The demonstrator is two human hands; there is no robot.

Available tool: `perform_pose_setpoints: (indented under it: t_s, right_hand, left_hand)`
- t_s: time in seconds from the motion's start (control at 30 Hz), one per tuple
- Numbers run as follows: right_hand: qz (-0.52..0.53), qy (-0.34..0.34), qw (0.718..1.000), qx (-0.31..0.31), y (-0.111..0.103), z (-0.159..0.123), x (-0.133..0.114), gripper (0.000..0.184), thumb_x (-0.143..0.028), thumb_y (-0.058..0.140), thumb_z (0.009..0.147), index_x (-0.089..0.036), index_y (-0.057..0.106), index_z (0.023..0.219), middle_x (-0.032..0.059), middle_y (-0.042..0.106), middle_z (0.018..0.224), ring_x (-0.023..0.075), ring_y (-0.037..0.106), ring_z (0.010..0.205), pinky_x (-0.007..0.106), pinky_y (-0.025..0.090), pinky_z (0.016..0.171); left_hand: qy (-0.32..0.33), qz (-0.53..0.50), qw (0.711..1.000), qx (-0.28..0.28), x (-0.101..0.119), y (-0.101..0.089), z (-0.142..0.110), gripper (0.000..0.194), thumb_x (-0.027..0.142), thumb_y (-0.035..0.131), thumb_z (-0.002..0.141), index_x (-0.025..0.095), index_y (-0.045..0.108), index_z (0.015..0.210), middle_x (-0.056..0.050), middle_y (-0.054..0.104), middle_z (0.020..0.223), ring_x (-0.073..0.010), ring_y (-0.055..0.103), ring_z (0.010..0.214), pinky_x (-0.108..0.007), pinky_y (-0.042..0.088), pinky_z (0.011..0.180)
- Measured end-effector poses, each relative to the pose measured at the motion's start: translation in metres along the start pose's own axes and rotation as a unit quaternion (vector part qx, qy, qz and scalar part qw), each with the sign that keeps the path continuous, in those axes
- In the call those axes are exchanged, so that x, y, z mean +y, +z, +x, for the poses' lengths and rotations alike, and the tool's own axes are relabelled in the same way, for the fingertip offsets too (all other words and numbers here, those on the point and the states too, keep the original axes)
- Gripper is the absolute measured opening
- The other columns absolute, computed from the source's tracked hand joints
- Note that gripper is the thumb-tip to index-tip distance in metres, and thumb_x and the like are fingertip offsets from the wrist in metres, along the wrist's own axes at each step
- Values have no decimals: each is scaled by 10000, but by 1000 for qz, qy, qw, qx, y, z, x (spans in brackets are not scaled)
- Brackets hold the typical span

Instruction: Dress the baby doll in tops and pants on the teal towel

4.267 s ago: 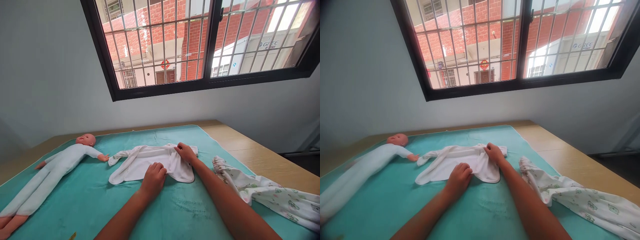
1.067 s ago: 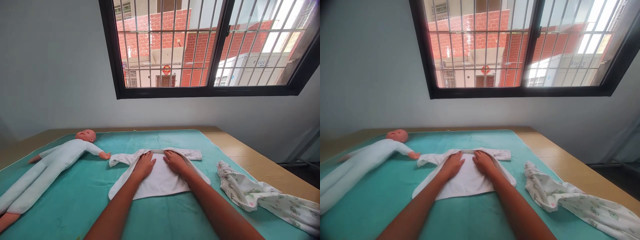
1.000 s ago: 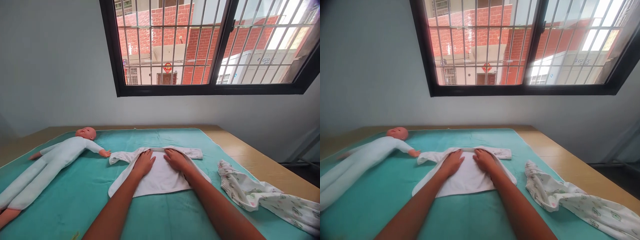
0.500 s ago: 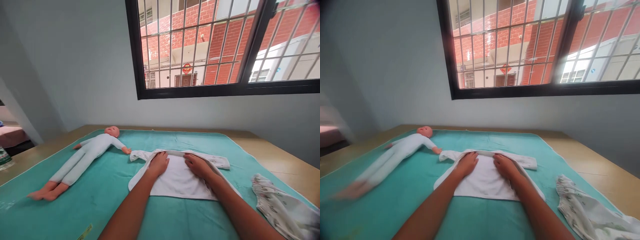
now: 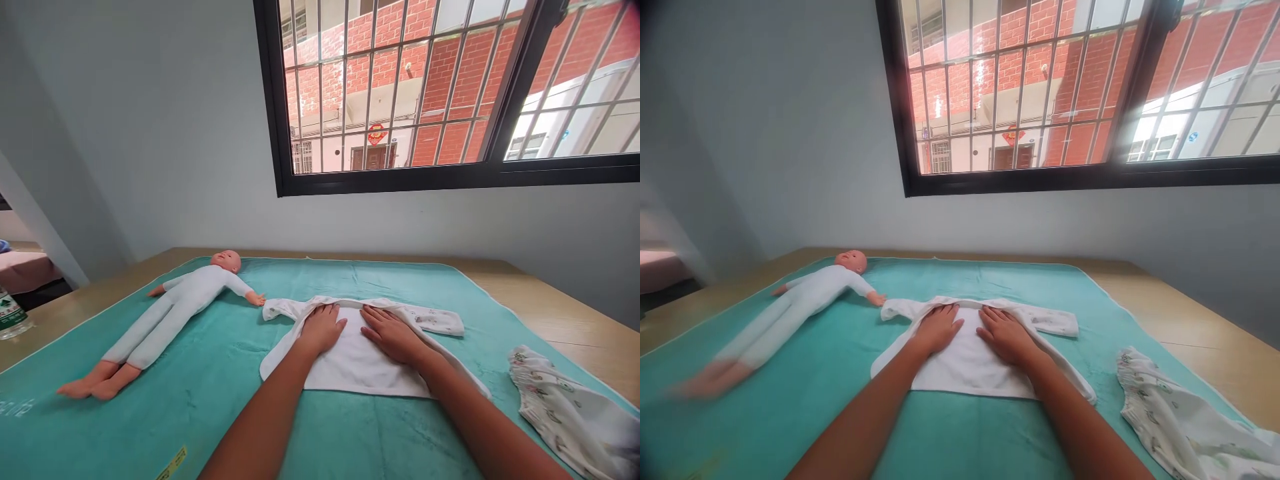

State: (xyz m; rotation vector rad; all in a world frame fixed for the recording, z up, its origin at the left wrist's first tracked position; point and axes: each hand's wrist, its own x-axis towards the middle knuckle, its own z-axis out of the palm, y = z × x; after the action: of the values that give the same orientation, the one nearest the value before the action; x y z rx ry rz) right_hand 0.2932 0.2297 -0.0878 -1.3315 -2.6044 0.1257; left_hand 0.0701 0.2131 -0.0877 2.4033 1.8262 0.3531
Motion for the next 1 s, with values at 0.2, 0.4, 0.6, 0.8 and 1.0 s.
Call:
perform_pose_setpoints:
  t_s: [0.2, 0.4, 0.6, 0.8, 1.0]
  right_hand:
    - [14, 6, 1000, 3, -3, -1, -3, 608, -535, 327, 965, -181, 415, 1452, 100, 324, 1533, 259, 304, 1414, 448, 235, 1149]
    - [20, -5, 1000, 17, 0, 0, 1, 565, -503, 358, 960, -197, 463, 1423, 94, 348, 1523, 260, 330, 1401, 444, 249, 1140]
    - [16, -10, 999, 26, 1, 0, 2, 533, -462, 371, 960, -189, 493, 1401, 98, 389, 1502, 258, 366, 1380, 436, 271, 1132]
    - [24, -13, 999, 38, 0, 0, 1, 477, -404, 374, 965, -207, 525, 1373, 86, 419, 1486, 249, 388, 1367, 435, 284, 1126]
    - [23, -11, 999, 37, 0, 0, 1, 476, -398, 381, 964, -203, 524, 1373, 89, 412, 1490, 244, 382, 1371, 424, 282, 1130]
  left_hand:
    - [6, 4, 1000, 24, 1, -1, -2, 552, 463, 245, 964, 191, 422, 1410, -99, 443, 1469, -272, 369, 1348, -417, 271, 1126]
    - [11, 6, 999, 42, 2, -1, -2, 508, 454, 272, 961, 209, 478, 1356, -89, 496, 1418, -267, 407, 1311, -399, 302, 1105]
    - [9, 5, 999, 46, 3, -3, -2, 471, 402, 292, 960, 209, 516, 1327, -84, 510, 1408, -265, 431, 1290, -397, 324, 1098]
    - [9, -2, 999, 47, 4, -4, -2, 466, 320, 267, 963, 200, 532, 1327, -80, 508, 1417, -259, 432, 1293, -395, 326, 1100]
    - [18, -2, 998, 52, 3, -4, -1, 447, 308, 297, 955, 185, 550, 1303, -90, 528, 1393, -250, 446, 1273, -384, 309, 1109]
